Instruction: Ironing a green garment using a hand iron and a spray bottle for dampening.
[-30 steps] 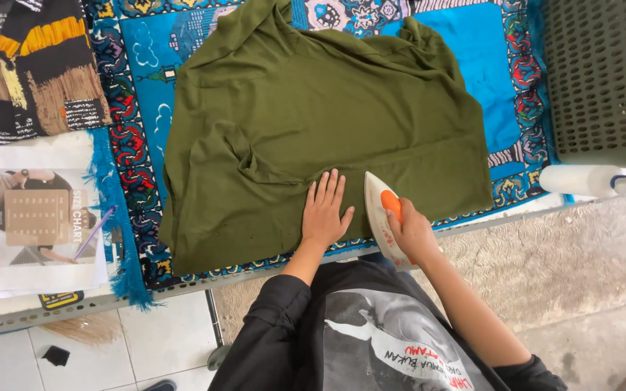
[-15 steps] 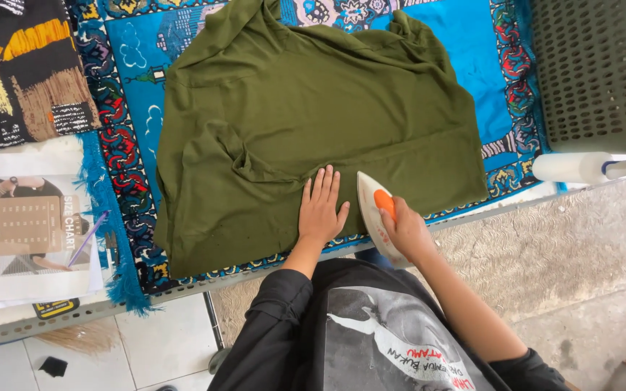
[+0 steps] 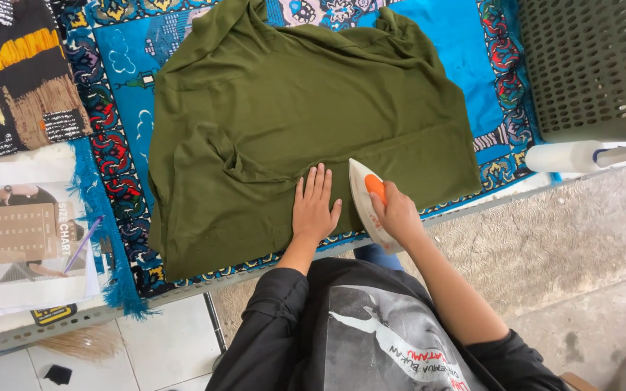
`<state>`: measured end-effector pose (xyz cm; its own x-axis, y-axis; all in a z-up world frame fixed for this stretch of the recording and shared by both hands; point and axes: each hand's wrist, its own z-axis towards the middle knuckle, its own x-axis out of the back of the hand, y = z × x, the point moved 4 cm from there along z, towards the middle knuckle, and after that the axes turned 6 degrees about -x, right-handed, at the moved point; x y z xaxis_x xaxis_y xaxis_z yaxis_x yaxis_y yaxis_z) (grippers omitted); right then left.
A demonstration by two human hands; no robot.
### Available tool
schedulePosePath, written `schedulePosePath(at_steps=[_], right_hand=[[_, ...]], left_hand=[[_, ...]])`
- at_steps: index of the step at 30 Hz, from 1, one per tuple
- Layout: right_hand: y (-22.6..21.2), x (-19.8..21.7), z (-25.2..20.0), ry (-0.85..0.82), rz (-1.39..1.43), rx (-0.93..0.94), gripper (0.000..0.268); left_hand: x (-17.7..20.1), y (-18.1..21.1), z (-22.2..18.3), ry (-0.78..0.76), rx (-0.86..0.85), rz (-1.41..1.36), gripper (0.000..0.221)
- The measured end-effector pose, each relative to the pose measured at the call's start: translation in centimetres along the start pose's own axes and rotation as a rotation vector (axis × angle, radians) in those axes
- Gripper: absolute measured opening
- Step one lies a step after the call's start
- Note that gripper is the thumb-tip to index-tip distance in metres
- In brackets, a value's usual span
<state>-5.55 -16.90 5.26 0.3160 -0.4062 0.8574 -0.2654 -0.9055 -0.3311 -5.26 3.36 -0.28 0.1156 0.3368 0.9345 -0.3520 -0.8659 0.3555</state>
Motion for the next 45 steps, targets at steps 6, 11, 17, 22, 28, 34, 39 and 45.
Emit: schedulePosePath(at_steps=[6,11,17,22,28,34,39,45], right_hand=[[5.0,-1.6,-5.2,-0.104,-0.084,-0.081,0.053],[5.2,-0.5,-6.7,-0.12,-0.102,-0.116,0.052],[2.6,0.6,-1.2,-0.046,-0.043,-0.081,0.051],[1.2,1.3,-0.8,-0.032,0.024,-0.074,0.051],[3.0,-1.9,-6.0,-0.124,-0.069,-0.049,0.052],[3.2,-1.3,-4.7,-0.044,-0.095,-0.057,0.051],[4.6,1.6,-0.7,0.066,0.04,-0.196,0.049],[3.0,0.9,-2.2,-0.035,0.038,-0.161,0.049]], left_hand=[[0.1,-0.1,-0.1,0.02,-0.008,0.008,0.074],[0.1,0.0,-0.2,0.081,-0.015,-0.006,0.075],[0.3,0.0,0.1,0.083,-0.026,0.012,0.075],[0.1,0.0,-0.1,0.061,-0.017,0.006,0.076],[-0.3,-0.2,-0.1,0.062,-0.009,-0.009,0.075],[-0.1,-0.2,-0.1,0.078,-0.02,-0.017,0.076],[-0.2,-0.2,-0.1,0.074,-0.019,-0.011,0.077],[0.3,-0.1,-0.2,0.093,-0.028,-0.062,0.071]])
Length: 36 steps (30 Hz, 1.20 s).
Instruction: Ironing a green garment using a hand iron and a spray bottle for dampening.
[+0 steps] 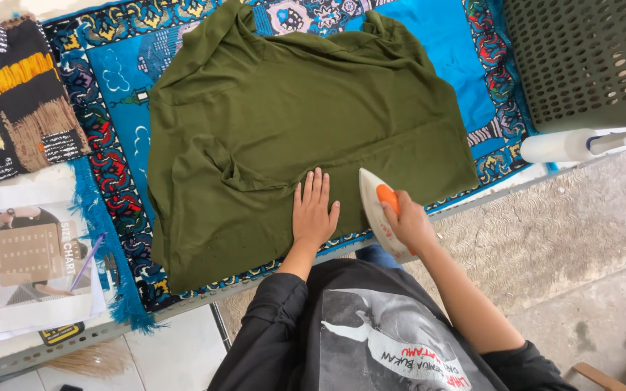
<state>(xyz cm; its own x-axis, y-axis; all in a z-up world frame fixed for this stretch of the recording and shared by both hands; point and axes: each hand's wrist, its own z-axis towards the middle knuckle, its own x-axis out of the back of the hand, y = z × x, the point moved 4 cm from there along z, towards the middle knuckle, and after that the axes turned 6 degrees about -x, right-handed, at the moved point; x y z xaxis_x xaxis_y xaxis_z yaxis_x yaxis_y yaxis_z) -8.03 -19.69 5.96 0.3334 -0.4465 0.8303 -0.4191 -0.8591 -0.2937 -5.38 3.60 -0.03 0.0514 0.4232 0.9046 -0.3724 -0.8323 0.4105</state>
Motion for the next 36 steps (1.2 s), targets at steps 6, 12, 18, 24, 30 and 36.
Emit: schedulePosePath(at_steps=[6,12,18,24,30,36], right_hand=[[-3.8,-3.5,-3.3,-0.121,-0.066,0.048,0.052],[-3.1,-2.4,0.0,-0.006,-0.043,0.039,0.05],[-3.9,0.3,0.2,-0.022,0.031,0.001,0.053],[-7.0,-3.2,-1.8,-0.107,-0.073,0.075,0.052],[-4.6,-0.5,0.3,0.012,-0.11,0.049,0.047],[2.0,4.1,4.5,0.16,-0.009,-0.154,0.048]], left_hand=[[-0.6,-1.1,0.1,0.033,0.002,-0.184,0.068],[0.7,-0.3,-1.1,-0.071,-0.083,-0.067,0.065],[0.9,-2.0,-1.9,-0.14,-0.079,-0.015,0.066],[1.2,-2.1,-1.9,-0.146,-0.048,-0.029,0.068],[1.0,-2.3,-1.7,-0.158,-0.024,-0.014,0.074],[1.2,-2.1,-1.8,-0.151,-0.02,-0.024,0.075]])
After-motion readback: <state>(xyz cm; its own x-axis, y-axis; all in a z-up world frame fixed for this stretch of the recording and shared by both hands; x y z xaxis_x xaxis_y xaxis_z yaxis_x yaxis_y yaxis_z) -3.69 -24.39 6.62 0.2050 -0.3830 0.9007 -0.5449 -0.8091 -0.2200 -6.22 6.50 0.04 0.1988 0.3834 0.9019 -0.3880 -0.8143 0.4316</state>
